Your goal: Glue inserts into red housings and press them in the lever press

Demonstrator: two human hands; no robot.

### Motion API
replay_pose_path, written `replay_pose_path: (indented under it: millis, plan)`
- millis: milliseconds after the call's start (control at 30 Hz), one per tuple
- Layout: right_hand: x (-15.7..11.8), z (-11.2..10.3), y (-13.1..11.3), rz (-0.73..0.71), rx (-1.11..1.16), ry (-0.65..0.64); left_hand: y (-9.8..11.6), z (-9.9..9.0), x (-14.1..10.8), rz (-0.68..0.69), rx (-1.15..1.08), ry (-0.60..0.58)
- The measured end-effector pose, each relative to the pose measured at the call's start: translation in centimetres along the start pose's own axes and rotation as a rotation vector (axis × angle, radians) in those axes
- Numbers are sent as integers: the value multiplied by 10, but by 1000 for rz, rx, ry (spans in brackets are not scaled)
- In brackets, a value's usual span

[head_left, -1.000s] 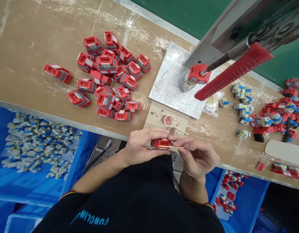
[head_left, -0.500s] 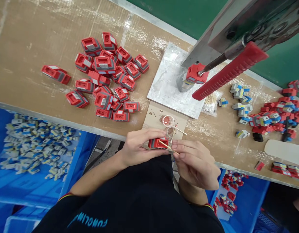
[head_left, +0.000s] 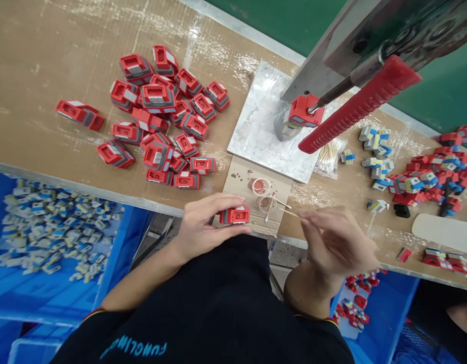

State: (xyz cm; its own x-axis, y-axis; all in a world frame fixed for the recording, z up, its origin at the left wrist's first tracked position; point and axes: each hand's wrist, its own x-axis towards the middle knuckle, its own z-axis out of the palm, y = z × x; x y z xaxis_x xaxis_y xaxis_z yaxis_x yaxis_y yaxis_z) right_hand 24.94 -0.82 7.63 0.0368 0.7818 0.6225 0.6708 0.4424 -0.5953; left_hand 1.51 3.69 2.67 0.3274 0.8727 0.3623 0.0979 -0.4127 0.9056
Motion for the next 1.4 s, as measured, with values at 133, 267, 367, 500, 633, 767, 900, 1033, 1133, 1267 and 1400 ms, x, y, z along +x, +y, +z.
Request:
replay_pose_path:
  millis: [133, 267, 367, 500, 633, 767, 900, 1033, 1133, 1267, 1400]
  plan:
    - [-2, 8, 17, -39, -77, -288, -4, -4, -3, -59, 12, -13]
    - [-4, 16, 23, -55, -134, -392, -3, -6, -4, -77, 42, -23]
    - [-4, 14, 23, -45, -111, -397, -1, -7, -3, -67, 65, -31]
    - [-4, 9, 13, 40, -21, -165, 0, -7, -1, -34, 89, -59]
    - [-2, 15, -2, 67, 153, 22, 1, -5, 1, 10, 109, -76]
    - [1, 26, -9, 38, 241, 8, 2, -2, 3, 26, 97, -78]
    - [3, 30, -8, 22, 240, -26, 3, -2, 2, 18, 81, -89]
    - [4, 29, -6, 5, 218, -54, 3, -2, 2, 15, 89, -92]
    - [5, 28, -5, 1, 192, -80, 4, -2, 2, 20, 99, -98]
    - [5, 26, -4, -4, 192, -94, 5, -2, 3, 24, 96, -92]
    - [5, 26, -5, 12, 244, -110, 4, -1, 2, 26, 83, -81]
